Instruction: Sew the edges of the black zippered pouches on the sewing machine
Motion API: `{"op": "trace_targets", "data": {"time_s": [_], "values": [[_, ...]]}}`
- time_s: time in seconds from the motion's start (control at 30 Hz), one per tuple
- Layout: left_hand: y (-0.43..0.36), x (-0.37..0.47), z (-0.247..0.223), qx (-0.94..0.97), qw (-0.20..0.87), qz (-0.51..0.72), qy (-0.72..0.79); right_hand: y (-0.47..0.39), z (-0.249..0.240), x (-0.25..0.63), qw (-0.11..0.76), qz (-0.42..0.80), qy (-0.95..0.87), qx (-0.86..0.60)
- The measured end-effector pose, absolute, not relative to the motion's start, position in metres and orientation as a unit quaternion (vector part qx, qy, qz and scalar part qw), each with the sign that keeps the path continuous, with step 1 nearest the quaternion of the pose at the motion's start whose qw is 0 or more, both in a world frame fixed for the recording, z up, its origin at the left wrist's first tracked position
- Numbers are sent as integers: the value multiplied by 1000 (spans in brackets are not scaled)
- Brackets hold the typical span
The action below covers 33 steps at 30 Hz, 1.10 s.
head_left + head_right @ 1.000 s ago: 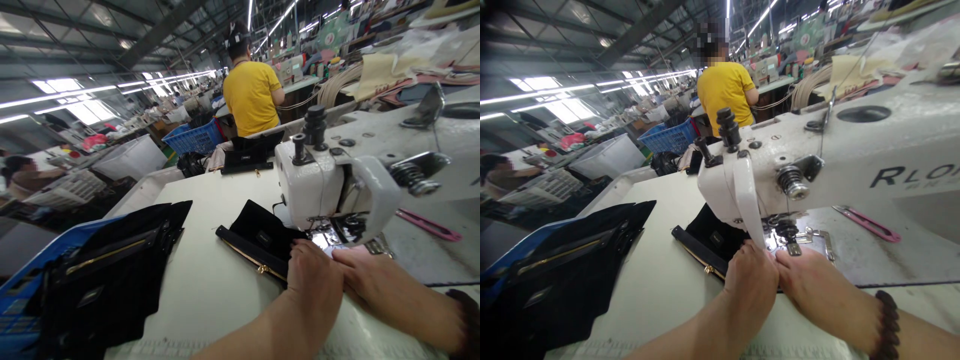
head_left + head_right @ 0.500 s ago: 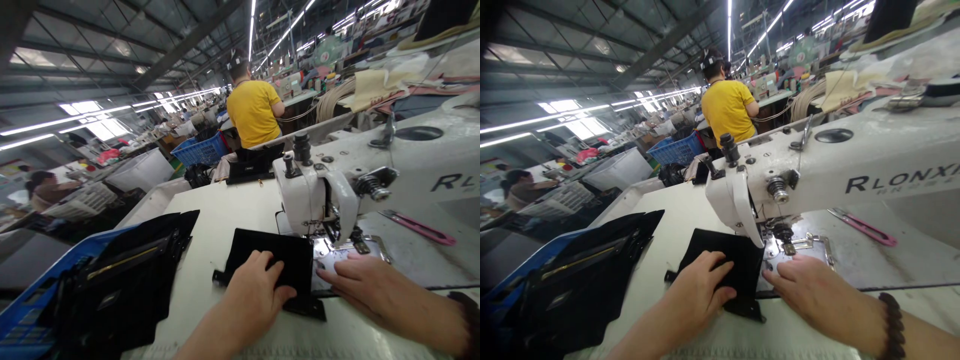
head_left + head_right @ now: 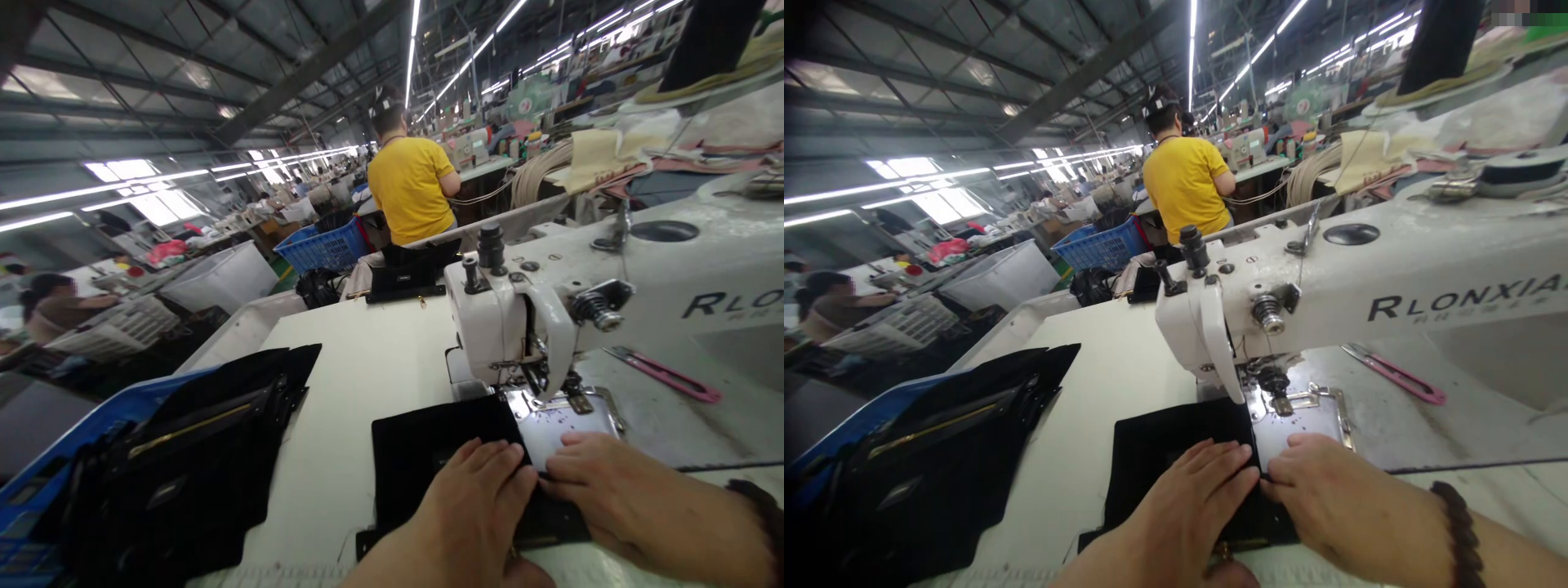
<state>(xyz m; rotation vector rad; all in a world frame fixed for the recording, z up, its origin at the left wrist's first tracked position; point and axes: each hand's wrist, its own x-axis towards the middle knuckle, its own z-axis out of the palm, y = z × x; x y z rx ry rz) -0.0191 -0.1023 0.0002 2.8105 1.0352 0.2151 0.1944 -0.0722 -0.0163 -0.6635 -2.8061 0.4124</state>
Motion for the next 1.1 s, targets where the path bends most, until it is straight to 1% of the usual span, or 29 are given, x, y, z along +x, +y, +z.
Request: {"op": "trace_targets", "data": {"time_s": [0.07,0.13,0.33,0.4,0.57,0.67,0.73,0.77,0.83,0.93,1.0,1.1], "values": [[-102,-18,-1,932,79,59,348,-73,-16,195,132,126,-958,-223],[-101,-19,0,933,80,41,348,-75,-13,193,170,104,-954,-223],[-100,-22,2,938,66,51,337,-80,1,182,320,1,-903,-286],[-100,-21,-1,940,51,49,333,-80,2,180,336,-23,-896,-288],[-97,-14,-2,943,22,2,333,-81,-5,186,314,-64,-909,-267],[-94,-13,0,946,29,-12,322,-88,-15,198,273,-82,-921,-264],[-93,-15,1,948,33,-2,316,-93,-20,206,226,-89,-930,-274],[-93,-16,0,949,34,6,314,-95,-22,208,203,-93,-934,-278],[-93,-18,-2,948,33,22,316,-97,-23,209,190,-107,-936,-278],[-95,-17,-6,941,27,63,331,-94,-19,204,220,-132,-929,-268],[-98,-13,-8,930,11,110,351,-91,-15,201,222,-154,-930,-248],[-102,-6,-10,907,-52,192,372,-87,-7,201,220,-185,-936,-204]]}}
